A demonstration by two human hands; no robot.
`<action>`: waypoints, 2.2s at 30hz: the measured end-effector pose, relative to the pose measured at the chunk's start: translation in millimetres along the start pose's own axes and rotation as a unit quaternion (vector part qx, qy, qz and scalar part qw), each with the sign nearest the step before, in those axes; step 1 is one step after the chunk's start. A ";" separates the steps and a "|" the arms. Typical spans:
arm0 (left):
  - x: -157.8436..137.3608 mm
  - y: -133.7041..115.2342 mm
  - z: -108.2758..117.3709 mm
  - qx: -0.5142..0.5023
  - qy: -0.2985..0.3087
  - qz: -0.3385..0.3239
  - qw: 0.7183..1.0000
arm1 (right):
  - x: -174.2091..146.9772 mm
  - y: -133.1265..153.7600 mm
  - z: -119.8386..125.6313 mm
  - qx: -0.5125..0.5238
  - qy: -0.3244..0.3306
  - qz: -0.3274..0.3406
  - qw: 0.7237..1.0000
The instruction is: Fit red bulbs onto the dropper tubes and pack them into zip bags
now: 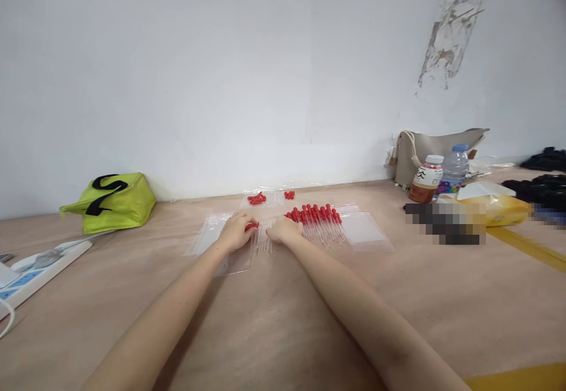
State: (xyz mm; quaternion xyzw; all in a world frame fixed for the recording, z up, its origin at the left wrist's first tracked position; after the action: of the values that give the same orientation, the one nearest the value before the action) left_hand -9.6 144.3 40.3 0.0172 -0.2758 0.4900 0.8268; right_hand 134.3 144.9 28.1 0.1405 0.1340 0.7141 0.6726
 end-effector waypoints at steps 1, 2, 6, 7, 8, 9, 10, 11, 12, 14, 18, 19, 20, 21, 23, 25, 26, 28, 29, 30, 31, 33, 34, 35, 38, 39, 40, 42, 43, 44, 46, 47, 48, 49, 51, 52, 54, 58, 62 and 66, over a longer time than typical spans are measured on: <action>-1.9 -3.1 2.9 -0.008 -0.014 0.005 1.000 | -3.0 -3.7 3.5 0.006 -0.009 0.009 1.000; -5.1 -7.2 5.8 -0.016 -0.028 0.010 0.999 | -7.1 -8.7 7.6 0.014 -0.019 0.017 1.000; -32.3 -32.1 8.5 -0.075 -0.037 0.021 0.996 | -34.5 -41.9 21.2 0.037 -0.062 0.070 0.995; -41.2 -39.2 6.1 -0.129 -0.025 0.022 0.991 | -43.1 -52.1 22.5 0.047 -0.072 0.094 0.992; -49.9 -46.0 3.2 -0.184 -0.020 0.024 0.982 | -52.1 -61.3 23.4 0.068 -0.088 0.140 0.984; -57.9 -52.3 -0.1 -0.235 -0.019 0.026 0.972 | -61.0 -70.6 23.0 0.081 -0.099 0.182 0.975; -64.7 -58.0 -4.2 -0.277 -0.010 0.030 0.960 | -69.1 -79.6 21.5 0.086 -0.102 0.214 0.968; -69.9 -62.8 -8.9 -0.310 0.004 0.036 0.950 | -76.5 -87.6 19.7 0.088 -0.108 0.246 0.959; -73.6 -66.7 -13.7 -0.337 0.021 0.046 0.940 | -82.9 -94.7 18.0 0.086 -0.115 0.270 0.952; -77.0 -71.5 -23.1 -0.370 0.049 0.077 0.924 | -92.6 -104.7 15.4 0.080 -0.134 0.301 0.941; -77.0 -73.2 -35.0 -0.394 0.052 0.115 0.910 | -103.0 -109.8 15.3 0.093 -0.166 0.312 0.931; -77.1 -73.2 -36.4 -0.398 0.051 0.114 0.909 | -104.9 -108.6 15.5 0.095 -0.167 0.314 0.930; -77.5 -73.3 -37.1 -0.401 0.047 0.111 0.908 | -106.9 -106.8 15.7 0.095 -0.165 0.318 0.929; -78.1 -73.4 -37.0 -0.399 0.040 0.106 0.910 | -108.9 -104.8 15.6 0.092 -0.160 0.322 0.929; -79.4 -74.4 -35.0 -0.369 0.026 0.098 0.924 | -112.9 -100.7 15.2 0.086 -0.150 0.332 0.927; -80.3 -76.6 -32.1 -0.317 0.020 0.090 0.944 | -116.4 -97.6 14.7 0.084 -0.144 0.344 0.924; -80.5 -78.1 -31.0 -0.294 0.020 0.085 0.952 | -117.9 -96.5 14.4 0.083 -0.143 0.350 0.922; -80.4 -81.5 -29.6 -0.274 0.025 0.072 0.959 | -119.7 -95.3 13.8 0.082 -0.141 0.361 0.918; -80.3 -83.3 -29.3 -0.273 0.028 0.064 0.960 | -120.0 -95.2 13.5 0.082 -0.140 0.364 0.917; -80.2 -84.9 -29.2 -0.272 0.031 0.055 0.960 | -120.0 -95.2 13.2 0.082 -0.139 0.365 0.917; -80.1 -86.3 -29.1 -0.270 0.034 0.048 0.961 | -119.9 -95.3 12.9 0.084 -0.139 0.365 0.917; -80.3 -88.6 -28.9 -0.262 0.040 0.041 0.963 | -119.3 -95.4 12.3 0.086 -0.139 0.366 0.916; -80.4 -89.6 -28.5 -0.258 0.042 0.038 0.964 | -119.1 -95.3 12.0 0.086 -0.137 0.368 0.916; -80.6 -90.6 -28.1 -0.256 0.045 0.035 0.965 | -119.0 -95.1 11.7 0.084 -0.135 0.370 0.915; -81.1 -93.4 -27.0 -0.251 0.048 0.023 0.967 | -118.8 -94.3 11.4 0.078 -0.125 0.376 0.915; -81.3 -94.1 -26.8 -0.248 0.047 0.020 0.967 | -118.7 -94.1 11.5 0.078 -0.123 0.377 0.915; -81.3 -94.5 -26.7 -0.245 0.044 0.017 0.968 | -118.7 -94.0 11.8 0.078 -0.123 0.379 0.914; -81.5 -95.1 -26.6 -0.238 0.042 0.008 0.970 | -118.5 -93.9 12.0 0.080 -0.121 0.387 0.910; -81.7 -95.3 -26.5 -0.234 0.042 0.002 0.971 | -118.4 -93.8 12.0 0.081 -0.119 0.393 0.908; -81.9 -95.5 -26.3 -0.229 0.043 -0.003 0.972 | -118.0 -93.8 11.9 0.081 -0.117 0.399 0.906; -82.7 -95.9 -25.4 -0.223 0.046 -0.017 0.974 | -116.9 -94.0 11.4 0.081 -0.107 0.410 0.902; -83.3 -96.2 -24.8 -0.221 0.049 -0.023 0.974 | -116.1 -94.3 11.3 0.080 -0.101 0.414 0.901; -84.1 -96.7 -24.1 -0.221 0.053 -0.029 0.973 | -115.2 -94.6 11.4 0.080 -0.097 0.417 0.900; -84.9 -97.4 -23.4 -0.222 0.058 -0.034 0.973 | -114.2 -95.0 11.6 0.078 -0.095 0.421 0.899; -86.8 -99.5 -22.4 -0.222 0.072 -0.043 0.971 | -112.7 -95.7 12.0 0.067 -0.097 0.429 0.896; -87.7 -100.7 -22.0 -0.217 0.080 -0.048 0.972 | -112.4 -95.8 12.0 0.058 -0.102 0.434 0.893; -89.0 -103.1 -21.4 -0.200 0.089 -0.057 0.974 | -112.9 -95.3 11.6 0.037 -0.118 0.441 0.889; -89.7 -104.7 -21.1 -0.163 0.082 -0.073 0.981 | -117.3 -91.6 7.9 0.006 -0.149 0.430 0.891; -90.7 -105.2 -21.7 -0.143 0.071 -0.101 0.982 | -121.1 -85.0 3.2 0.012 -0.140 0.417 0.898; -92.2 -107.8 -22.1 -0.136 0.065 -0.130 0.980 | -120.8 -81.0 0.4 0.025 -0.116 0.411 0.904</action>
State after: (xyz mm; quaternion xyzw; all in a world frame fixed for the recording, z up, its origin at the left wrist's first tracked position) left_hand 54.6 21.1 4.0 -0.0913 -0.2812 0.3362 0.8942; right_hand 216.0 29.1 -4.8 0.2814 0.0035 0.9023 0.3266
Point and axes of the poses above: each hand's wrist, its own x-axis towards the middle knuckle, its own z-axis out of the back of the hand, y = z × x, the point moved 3 cm from there along x, towards the middle knuckle
